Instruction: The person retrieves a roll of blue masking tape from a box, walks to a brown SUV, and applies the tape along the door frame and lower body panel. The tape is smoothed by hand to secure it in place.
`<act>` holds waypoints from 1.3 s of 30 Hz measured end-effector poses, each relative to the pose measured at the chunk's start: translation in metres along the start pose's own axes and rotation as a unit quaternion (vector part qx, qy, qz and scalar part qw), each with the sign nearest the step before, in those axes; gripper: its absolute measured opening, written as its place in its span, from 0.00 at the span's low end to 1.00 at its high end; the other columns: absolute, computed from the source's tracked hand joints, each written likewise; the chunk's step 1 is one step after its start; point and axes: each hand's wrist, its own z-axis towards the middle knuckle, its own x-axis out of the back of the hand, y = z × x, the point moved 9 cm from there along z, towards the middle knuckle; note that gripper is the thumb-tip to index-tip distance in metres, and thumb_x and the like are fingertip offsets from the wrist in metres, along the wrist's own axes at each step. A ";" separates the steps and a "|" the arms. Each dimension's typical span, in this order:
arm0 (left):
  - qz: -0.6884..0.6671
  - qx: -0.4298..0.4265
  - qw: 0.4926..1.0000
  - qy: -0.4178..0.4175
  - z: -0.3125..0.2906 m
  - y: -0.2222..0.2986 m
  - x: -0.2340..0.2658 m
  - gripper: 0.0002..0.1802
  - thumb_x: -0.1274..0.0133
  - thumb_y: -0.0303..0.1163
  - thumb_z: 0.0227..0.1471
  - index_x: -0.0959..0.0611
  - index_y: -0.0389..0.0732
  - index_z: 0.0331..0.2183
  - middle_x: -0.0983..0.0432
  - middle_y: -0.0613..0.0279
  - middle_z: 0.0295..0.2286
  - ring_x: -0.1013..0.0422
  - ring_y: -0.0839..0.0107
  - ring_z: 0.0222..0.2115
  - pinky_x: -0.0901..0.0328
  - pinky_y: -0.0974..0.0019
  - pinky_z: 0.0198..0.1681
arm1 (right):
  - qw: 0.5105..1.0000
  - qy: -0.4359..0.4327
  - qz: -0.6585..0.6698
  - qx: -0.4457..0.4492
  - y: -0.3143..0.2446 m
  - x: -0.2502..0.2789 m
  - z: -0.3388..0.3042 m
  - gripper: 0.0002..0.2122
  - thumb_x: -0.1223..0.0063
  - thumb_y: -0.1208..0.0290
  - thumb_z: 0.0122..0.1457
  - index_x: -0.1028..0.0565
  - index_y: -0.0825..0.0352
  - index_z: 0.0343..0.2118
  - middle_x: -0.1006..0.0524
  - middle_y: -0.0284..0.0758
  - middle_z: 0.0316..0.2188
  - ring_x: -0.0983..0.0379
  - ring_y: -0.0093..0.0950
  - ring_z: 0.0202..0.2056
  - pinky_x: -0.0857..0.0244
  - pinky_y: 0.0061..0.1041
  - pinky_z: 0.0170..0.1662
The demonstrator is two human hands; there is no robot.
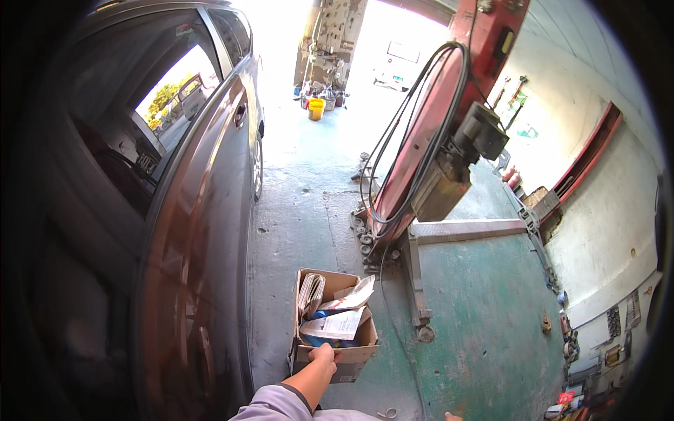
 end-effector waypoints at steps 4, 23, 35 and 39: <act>0.003 0.000 1.000 0.005 0.022 0.084 -0.069 0.23 0.49 0.23 0.60 0.25 0.30 0.56 0.27 0.46 0.52 0.21 0.52 0.42 0.15 0.54 0.34 | 0.999 -0.019 -0.020 -0.028 -0.070 -0.028 -0.020 0.24 0.46 0.46 0.71 0.16 0.67 0.38 0.18 0.38 0.27 0.25 0.34 0.22 0.30 0.38 0.23; -0.032 -0.051 0.998 -0.012 0.160 0.507 -0.407 0.13 0.49 0.23 0.59 0.24 0.31 0.46 0.23 0.49 0.41 0.20 0.55 0.36 0.14 0.53 0.36 | 0.986 -0.156 -0.053 -0.013 -0.664 -0.207 0.085 0.23 0.46 0.52 0.68 0.16 0.73 0.37 0.16 0.49 0.30 0.15 0.42 0.33 0.22 0.45 0.36; -0.065 -0.047 0.997 0.005 0.251 0.759 -0.584 0.21 0.49 0.24 0.60 0.22 0.28 0.53 0.23 0.47 0.49 0.19 0.53 0.43 0.15 0.55 0.34 | 0.887 -0.200 -0.046 0.414 -1.353 -0.254 -0.055 0.21 0.40 0.60 0.70 0.19 0.71 0.57 0.16 0.30 0.38 0.23 0.22 0.36 0.28 0.25 0.43; -0.057 -0.024 0.998 -0.018 0.294 0.841 -0.661 0.21 0.50 0.23 0.59 0.23 0.29 0.55 0.23 0.45 0.51 0.19 0.52 0.43 0.15 0.55 0.35 | 0.892 -0.214 -0.132 0.377 -1.453 -0.297 -0.085 0.25 0.40 0.56 0.70 0.22 0.72 0.60 0.15 0.38 0.48 0.20 0.26 0.49 0.27 0.28 0.53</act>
